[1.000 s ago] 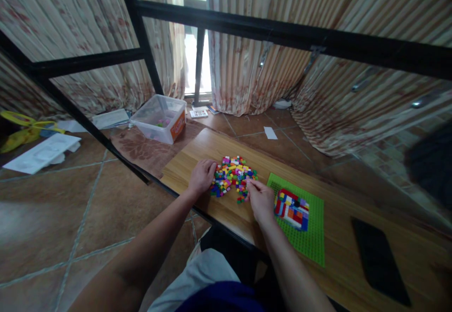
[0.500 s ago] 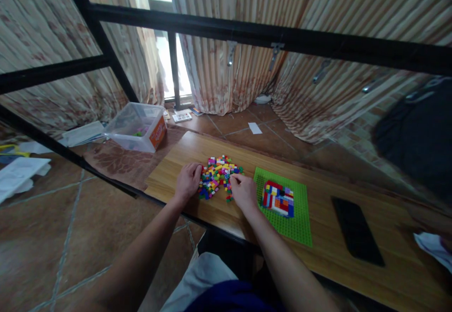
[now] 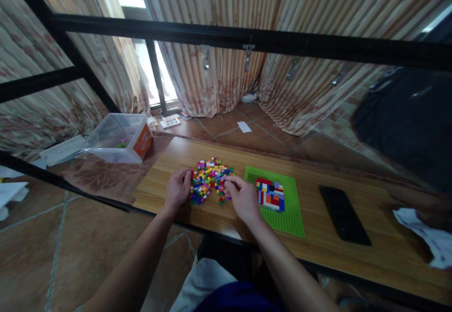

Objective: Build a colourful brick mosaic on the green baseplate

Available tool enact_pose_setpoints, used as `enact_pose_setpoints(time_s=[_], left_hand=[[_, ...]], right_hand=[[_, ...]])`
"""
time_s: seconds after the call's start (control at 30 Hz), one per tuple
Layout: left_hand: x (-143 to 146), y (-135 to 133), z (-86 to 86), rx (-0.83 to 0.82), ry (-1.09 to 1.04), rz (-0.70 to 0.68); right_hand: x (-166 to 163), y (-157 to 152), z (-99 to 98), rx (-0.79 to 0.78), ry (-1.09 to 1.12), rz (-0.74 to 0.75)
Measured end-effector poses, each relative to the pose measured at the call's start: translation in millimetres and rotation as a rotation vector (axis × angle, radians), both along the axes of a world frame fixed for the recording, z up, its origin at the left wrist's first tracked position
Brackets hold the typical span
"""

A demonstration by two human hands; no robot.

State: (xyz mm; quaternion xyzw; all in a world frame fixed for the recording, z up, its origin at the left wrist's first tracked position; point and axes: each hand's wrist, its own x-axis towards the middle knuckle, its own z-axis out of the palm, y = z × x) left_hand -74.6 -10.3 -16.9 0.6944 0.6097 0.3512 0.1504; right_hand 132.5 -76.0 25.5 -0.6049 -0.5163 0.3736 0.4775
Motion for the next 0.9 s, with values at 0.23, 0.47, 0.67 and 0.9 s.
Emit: enact_pose_setpoints(time_s=[0.23,0.47,0.67,0.9], left_hand=[[0.0,0.8,0.4,-0.004,-0.008,0.006],[-1.0,1.4,2.6,-0.014,0.002,0.008],[-3.1,4.0,1.2,-0.005,0.041,-0.007],[-4.2,6.7,-0.5,0.008,0.053,0.002]], right_hand=[[70.8,-38.4,11.1,0.037,0.168,-0.284],[144.4,-41.2,-19.4,0.027,-0.021,-0.473],[144.1,-30.3,-34.5,0.026,-0.448,-0.489],[137.7,-20.4,-38.4,0.09,-0.473,-0.543]])
